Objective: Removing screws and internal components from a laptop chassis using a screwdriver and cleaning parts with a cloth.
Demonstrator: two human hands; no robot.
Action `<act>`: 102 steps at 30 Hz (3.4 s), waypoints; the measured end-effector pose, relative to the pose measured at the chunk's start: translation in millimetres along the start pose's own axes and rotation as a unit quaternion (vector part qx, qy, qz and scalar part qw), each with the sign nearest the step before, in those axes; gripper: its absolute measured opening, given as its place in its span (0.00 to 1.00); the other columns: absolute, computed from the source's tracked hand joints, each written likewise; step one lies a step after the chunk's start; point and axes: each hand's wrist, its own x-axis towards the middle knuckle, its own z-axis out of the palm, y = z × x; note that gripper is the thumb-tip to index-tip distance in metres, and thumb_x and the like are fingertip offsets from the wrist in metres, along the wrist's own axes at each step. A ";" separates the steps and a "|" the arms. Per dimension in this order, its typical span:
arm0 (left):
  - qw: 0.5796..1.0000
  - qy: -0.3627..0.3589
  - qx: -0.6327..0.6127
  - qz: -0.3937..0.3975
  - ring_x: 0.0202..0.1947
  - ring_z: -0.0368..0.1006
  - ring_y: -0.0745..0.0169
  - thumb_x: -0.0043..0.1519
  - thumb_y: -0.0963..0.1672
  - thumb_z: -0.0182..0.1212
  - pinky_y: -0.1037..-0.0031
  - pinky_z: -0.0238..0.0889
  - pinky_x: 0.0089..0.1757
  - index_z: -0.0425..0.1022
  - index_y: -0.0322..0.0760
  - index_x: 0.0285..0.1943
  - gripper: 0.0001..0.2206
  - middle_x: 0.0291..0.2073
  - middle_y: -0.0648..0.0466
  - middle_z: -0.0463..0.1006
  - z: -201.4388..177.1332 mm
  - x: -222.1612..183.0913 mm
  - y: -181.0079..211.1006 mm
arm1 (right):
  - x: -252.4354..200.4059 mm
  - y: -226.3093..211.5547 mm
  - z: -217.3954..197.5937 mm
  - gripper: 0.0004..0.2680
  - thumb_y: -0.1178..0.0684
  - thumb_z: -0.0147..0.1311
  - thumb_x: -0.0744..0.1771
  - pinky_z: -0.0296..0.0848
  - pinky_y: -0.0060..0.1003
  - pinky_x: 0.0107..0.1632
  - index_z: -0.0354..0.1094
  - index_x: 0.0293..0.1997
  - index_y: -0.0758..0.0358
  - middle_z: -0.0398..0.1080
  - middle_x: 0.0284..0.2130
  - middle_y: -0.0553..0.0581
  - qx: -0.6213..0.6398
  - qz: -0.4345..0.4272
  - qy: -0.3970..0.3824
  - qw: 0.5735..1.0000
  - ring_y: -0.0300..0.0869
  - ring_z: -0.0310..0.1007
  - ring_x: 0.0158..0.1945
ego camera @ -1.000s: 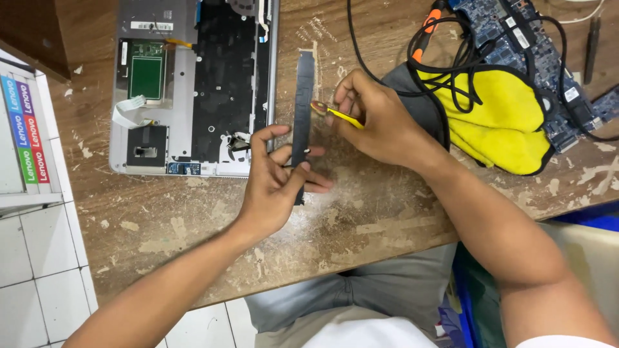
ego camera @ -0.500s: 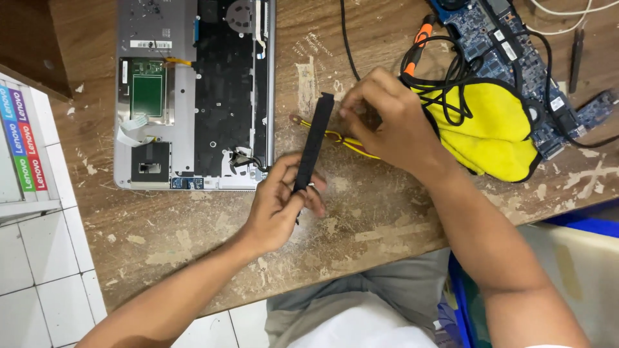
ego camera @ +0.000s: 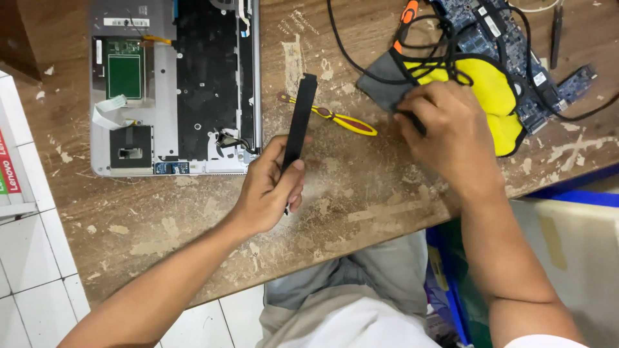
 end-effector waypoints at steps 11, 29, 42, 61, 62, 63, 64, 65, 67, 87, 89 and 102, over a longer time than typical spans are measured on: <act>0.995 -0.071 0.075 -0.015 0.15 0.64 0.69 0.69 0.38 0.44 0.77 0.68 0.17 0.66 0.29 0.58 0.11 0.29 0.52 0.72 6.5 -4.7 0.9 | 11.6 -0.7 25.3 0.18 0.51 0.60 0.70 0.70 0.52 0.49 0.65 0.67 0.62 0.67 0.54 0.68 -0.082 0.019 -0.033 0.996 0.60 0.69 0.53; 0.990 -0.053 0.131 0.019 0.12 0.71 0.67 0.67 0.37 0.49 0.80 0.71 0.17 0.71 0.25 0.60 0.14 0.28 0.50 0.81 12.5 -10.1 -1.8 | -29.7 -17.8 -9.0 0.08 0.64 0.59 0.67 0.62 0.42 0.44 0.68 0.50 0.71 0.69 0.39 0.65 0.251 0.075 0.114 0.958 0.53 0.67 0.40; 0.958 -0.031 0.248 0.137 0.18 0.54 0.74 0.67 0.37 0.56 0.79 0.46 0.23 0.76 0.27 0.60 0.13 0.26 0.55 0.76 15.0 -5.6 1.1 | 4.6 -24.5 -17.7 0.09 0.62 0.55 0.71 0.54 0.71 0.75 0.64 0.57 0.73 0.72 0.48 0.66 0.220 -0.057 0.020 0.974 0.56 0.73 0.51; 0.991 -0.114 0.047 0.055 0.13 0.65 0.66 0.73 0.43 0.45 0.80 0.63 0.18 0.54 0.31 0.74 0.21 0.28 0.46 0.78 4.0 -11.4 -6.3 | 1.1 -8.2 2.0 0.07 0.65 0.57 0.71 0.60 0.34 0.40 0.65 0.54 0.71 0.69 0.43 0.59 0.303 0.039 0.008 0.952 0.43 0.64 0.37; 0.990 -0.113 0.057 0.059 0.13 0.64 0.67 0.73 0.43 0.45 0.80 0.62 0.19 0.54 0.31 0.75 0.21 0.27 0.47 0.78 4.4 -12.1 -6.5 | 0.5 -9.2 3.1 0.07 0.64 0.58 0.71 0.59 0.34 0.39 0.65 0.53 0.69 0.68 0.42 0.58 0.306 0.046 0.006 0.951 0.42 0.63 0.36; 0.989 -0.116 0.066 0.067 0.13 0.63 0.68 0.73 0.44 0.44 0.80 0.61 0.19 0.53 0.30 0.75 0.21 0.26 0.48 0.77 5.7 -9.7 -6.7 | 0.3 -8.1 2.2 0.07 0.63 0.59 0.71 0.58 0.33 0.39 0.66 0.53 0.68 0.67 0.40 0.57 0.305 0.053 0.005 0.951 0.41 0.62 0.35; 0.988 -0.119 0.065 0.069 0.13 0.63 0.68 0.73 0.44 0.44 0.80 0.61 0.19 0.53 0.30 0.75 0.21 0.26 0.48 0.77 6.1 -9.0 -6.7 | 2.2 -11.7 -1.6 0.07 0.63 0.59 0.71 0.58 0.33 0.39 0.66 0.53 0.68 0.67 0.40 0.57 0.301 0.054 0.006 0.952 0.41 0.62 0.35; 0.988 -0.116 0.078 0.069 0.13 0.64 0.68 0.74 0.43 0.44 0.81 0.62 0.19 0.52 0.32 0.76 0.21 0.26 0.48 0.77 6.3 -9.3 -6.6 | 4.7 -15.5 -4.8 0.07 0.64 0.56 0.71 0.64 0.36 0.50 0.62 0.53 0.69 0.71 0.46 0.63 0.331 0.040 0.012 0.943 0.50 0.69 0.49; 0.988 -0.109 0.089 0.067 0.13 0.64 0.69 0.74 0.43 0.43 0.81 0.63 0.19 0.51 0.33 0.77 0.22 0.27 0.48 0.77 6.9 -13.0 -6.4 | 4.6 -20.9 -6.1 0.07 0.66 0.52 0.72 0.70 0.39 0.61 0.58 0.53 0.69 0.74 0.51 0.69 0.362 0.025 0.013 0.932 0.58 0.77 0.62; 0.981 -0.113 0.156 0.016 0.15 0.69 0.73 0.72 0.50 0.40 0.78 0.75 0.27 0.47 0.43 0.80 0.26 0.14 0.62 0.69 2.9 -7.6 -5.6 | 10.2 -18.0 24.7 0.09 0.60 0.67 0.66 0.62 0.38 0.44 0.75 0.49 0.64 0.63 0.43 0.63 0.372 -0.037 0.045 0.926 0.47 0.64 0.43; 0.983 -0.113 0.145 0.019 0.14 0.68 0.73 0.72 0.50 0.41 0.79 0.74 0.25 0.48 0.42 0.79 0.26 0.14 0.62 0.68 2.6 -5.7 -5.7 | 7.9 -23.1 24.2 0.08 0.60 0.65 0.67 0.66 0.38 0.49 0.75 0.50 0.62 0.62 0.47 0.65 0.372 -0.025 0.044 0.927 0.48 0.67 0.46; 0.991 -0.130 0.030 0.024 0.09 0.66 0.68 0.72 0.44 0.42 0.80 0.63 0.17 0.58 0.27 0.75 0.22 0.12 0.50 0.72 -0.3 0.8 2.3 | 1.0 -25.1 40.3 0.04 0.61 0.56 0.69 0.76 0.42 0.42 0.77 0.44 0.67 0.76 0.33 0.62 0.455 -0.017 0.051 0.889 0.51 0.78 0.34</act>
